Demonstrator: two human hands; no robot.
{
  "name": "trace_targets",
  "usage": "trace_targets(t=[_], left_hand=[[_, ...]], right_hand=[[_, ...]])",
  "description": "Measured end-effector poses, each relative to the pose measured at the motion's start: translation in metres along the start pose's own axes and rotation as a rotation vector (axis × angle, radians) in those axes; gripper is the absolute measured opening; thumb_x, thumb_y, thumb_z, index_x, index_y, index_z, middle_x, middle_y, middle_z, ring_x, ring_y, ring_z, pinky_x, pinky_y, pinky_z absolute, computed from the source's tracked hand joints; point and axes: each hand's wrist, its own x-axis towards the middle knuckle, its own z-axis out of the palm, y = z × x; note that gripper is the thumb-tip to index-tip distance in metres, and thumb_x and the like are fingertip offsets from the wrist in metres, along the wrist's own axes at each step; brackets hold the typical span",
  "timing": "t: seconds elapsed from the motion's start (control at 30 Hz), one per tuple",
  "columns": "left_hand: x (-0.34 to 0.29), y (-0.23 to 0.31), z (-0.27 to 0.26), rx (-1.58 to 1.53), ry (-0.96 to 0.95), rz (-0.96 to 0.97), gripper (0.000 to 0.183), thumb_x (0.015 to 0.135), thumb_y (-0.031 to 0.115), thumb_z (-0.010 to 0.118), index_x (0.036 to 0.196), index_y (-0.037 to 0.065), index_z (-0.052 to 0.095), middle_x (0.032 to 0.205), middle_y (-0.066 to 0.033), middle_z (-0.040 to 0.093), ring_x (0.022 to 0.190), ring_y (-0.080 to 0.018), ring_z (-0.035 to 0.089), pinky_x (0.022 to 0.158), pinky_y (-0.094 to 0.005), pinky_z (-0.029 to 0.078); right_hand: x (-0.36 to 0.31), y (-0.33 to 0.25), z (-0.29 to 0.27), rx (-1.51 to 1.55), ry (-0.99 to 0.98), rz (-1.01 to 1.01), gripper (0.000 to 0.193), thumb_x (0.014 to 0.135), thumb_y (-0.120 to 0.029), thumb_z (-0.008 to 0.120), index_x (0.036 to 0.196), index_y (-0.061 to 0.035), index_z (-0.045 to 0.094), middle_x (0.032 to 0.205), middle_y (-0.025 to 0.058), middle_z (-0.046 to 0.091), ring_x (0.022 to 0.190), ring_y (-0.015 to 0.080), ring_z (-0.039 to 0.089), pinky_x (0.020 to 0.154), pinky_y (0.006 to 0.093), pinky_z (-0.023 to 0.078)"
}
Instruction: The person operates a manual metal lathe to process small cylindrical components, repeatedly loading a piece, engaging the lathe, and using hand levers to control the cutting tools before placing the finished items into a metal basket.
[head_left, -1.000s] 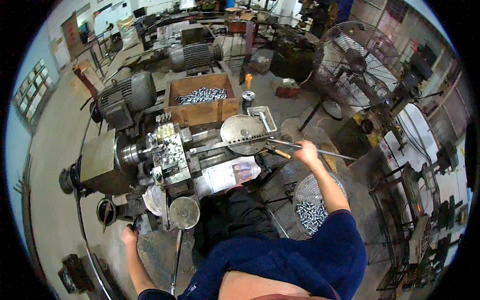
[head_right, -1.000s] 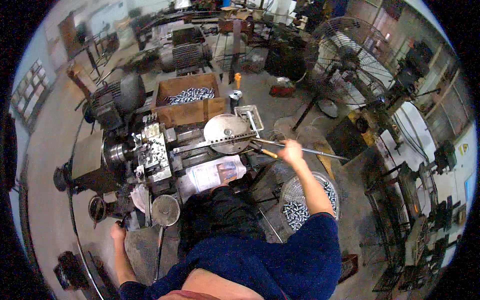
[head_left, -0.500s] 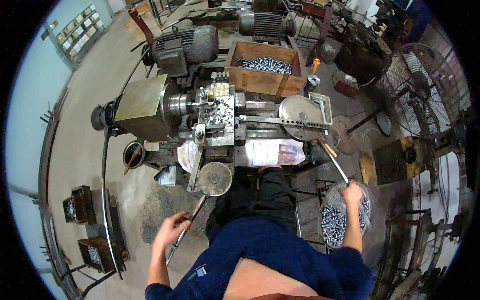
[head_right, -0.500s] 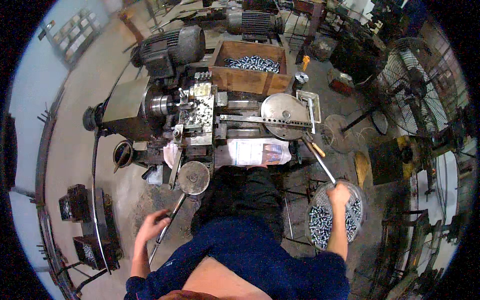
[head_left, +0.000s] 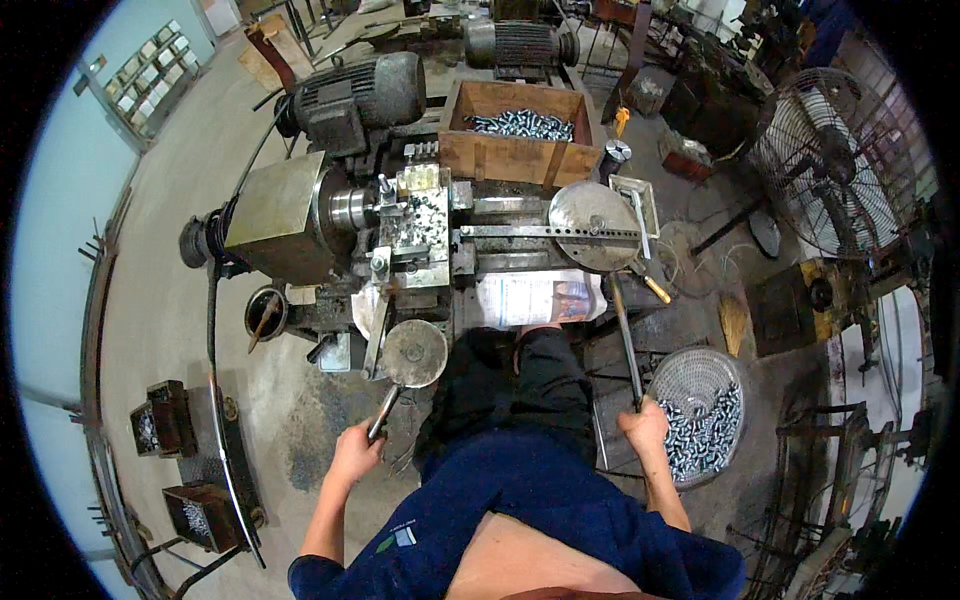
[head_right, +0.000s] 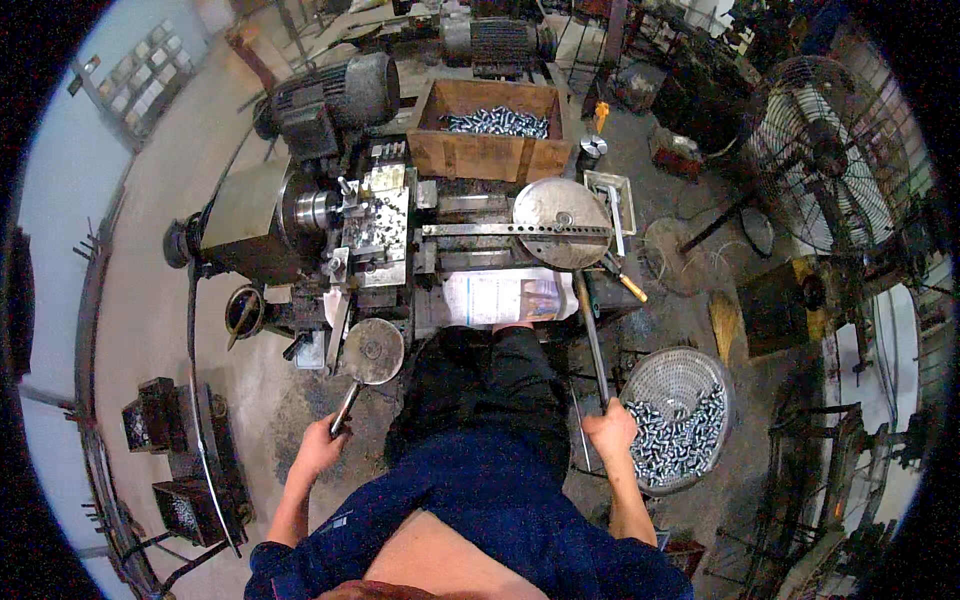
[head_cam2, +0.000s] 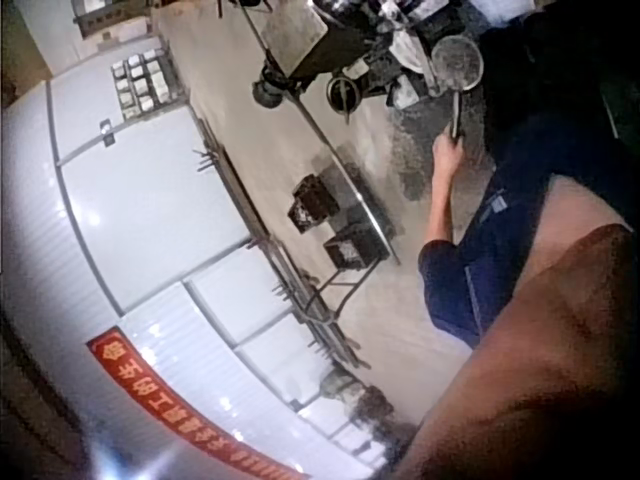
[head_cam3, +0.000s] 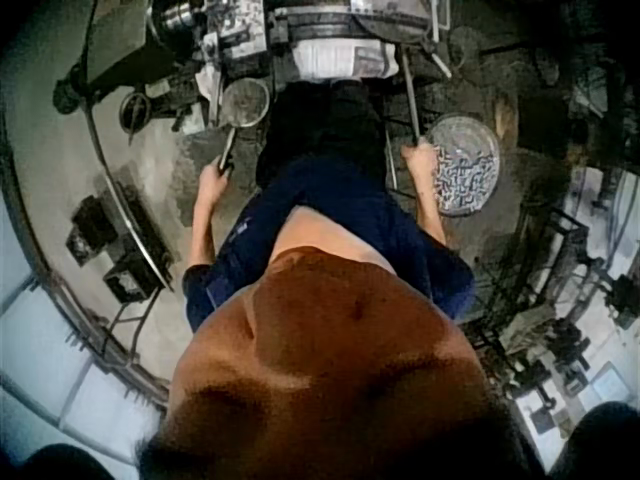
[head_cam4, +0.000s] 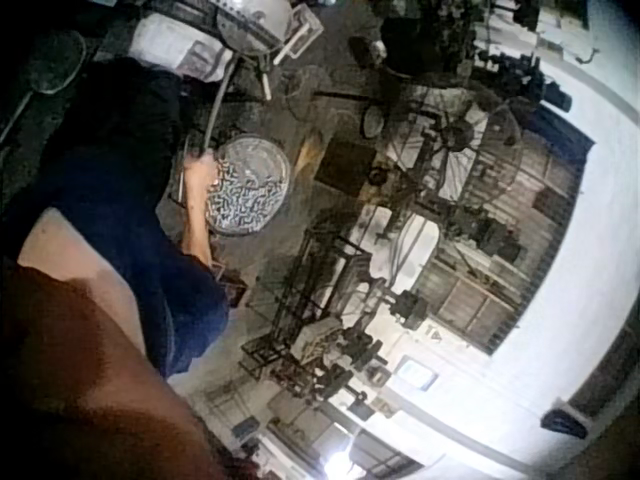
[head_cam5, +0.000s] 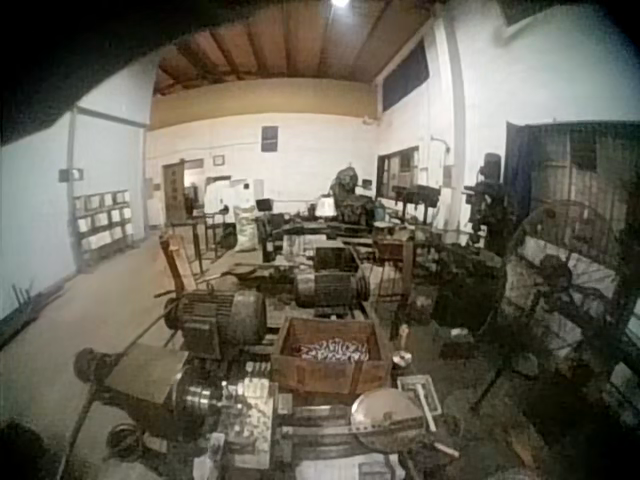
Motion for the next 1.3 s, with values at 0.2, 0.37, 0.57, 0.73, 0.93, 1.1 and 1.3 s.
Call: trace_targets(t=[0.2,0.37,0.57,0.73,0.93,1.1,1.3], left_hand=[[-0.002,0.006,-0.004,0.000,-0.025,-0.084,0.024,0.074,0.016,0.061,0.096,0.006,0.060,0.075,-0.0210,0.060,0.074,-0.0389,0.058,0.066,-0.0436,0.046],[-0.004,-0.003,0.000,0.023,0.001,-0.032,0.022,0.074,0.016,0.061,0.093,0.005,0.059,0.074,-0.0202,0.060,0.074,-0.0376,0.059,0.067,-0.0432,0.046],[-0.004,0.004,-0.002,-0.027,-0.029,0.002,0.021,0.074,0.017,0.061,0.092,0.006,0.060,0.072,-0.0202,0.059,0.074,-0.0376,0.058,0.067,-0.0430,0.046],[0.005,0.002,-0.010,-0.144,-0.200,0.001,0.026,0.080,0.023,0.061,0.096,0.003,0.059,0.081,-0.0159,0.064,0.075,-0.0295,0.063,0.068,-0.0362,0.048],[0.048,-0.055,-0.039,-0.942,0.003,-0.229,0.034,0.086,0.024,0.058,0.101,-0.006,0.056,0.090,-0.0134,0.065,0.075,-0.0202,0.062,0.070,-0.0317,0.050],[0.130,-0.195,-0.058,0.202,0.370,-0.198,0.038,0.080,0.028,0.060,0.107,0.001,0.056,0.090,-0.0183,0.062,0.083,-0.0307,0.062,0.071,-0.0407,0.048],[0.173,-0.176,-0.066,0.691,0.057,-0.238,0.040,0.084,0.040,0.052,0.103,0.004,0.054,0.094,-0.0182,0.061,0.087,-0.0338,0.060,0.073,-0.0442,0.047]], right_hand=[[0.016,0.003,-0.006,-0.037,-0.056,0.011,0.029,0.059,-0.026,0.055,0.068,0.0011,0.059,0.074,0.0266,0.060,0.072,0.0431,0.058,0.065,0.0467,0.047],[0.068,0.075,0.003,-0.307,-0.008,-0.013,0.031,0.064,-0.034,0.059,0.065,-0.0033,0.061,0.078,0.0227,0.062,0.071,0.0381,0.061,0.064,0.0452,0.050],[0.187,0.085,-0.061,-0.439,0.032,0.297,0.038,0.071,-0.037,0.056,0.094,-0.0075,0.063,0.099,0.0161,0.064,0.092,0.0336,0.061,0.082,0.0455,0.047],[0.238,0.063,-0.065,-0.399,0.178,0.389,0.050,0.071,-0.032,0.060,0.112,-0.0058,0.053,0.119,0.0145,0.053,0.119,0.0294,0.044,0.104,0.0472,0.024],[0.169,0.031,0.004,-0.262,0.529,-0.099,0.082,0.058,-0.024,0.071,0.131,-0.0067,0.038,0.134,0.0171,0.039,0.126,0.0331,0.033,0.105,0.0473,0.024],[0.082,0.013,0.065,0.061,0.273,-0.275,0.062,0.055,-0.016,0.064,0.114,-0.0024,0.054,0.119,0.0194,0.050,0.109,0.0372,0.046,0.093,0.0421,0.037],[0.063,-0.003,0.055,0.236,0.095,-0.223,0.043,0.057,-0.015,0.060,0.097,-0.0001,0.063,0.101,0.0186,0.060,0.095,0.0364,0.056,0.085,0.0378,0.044]])
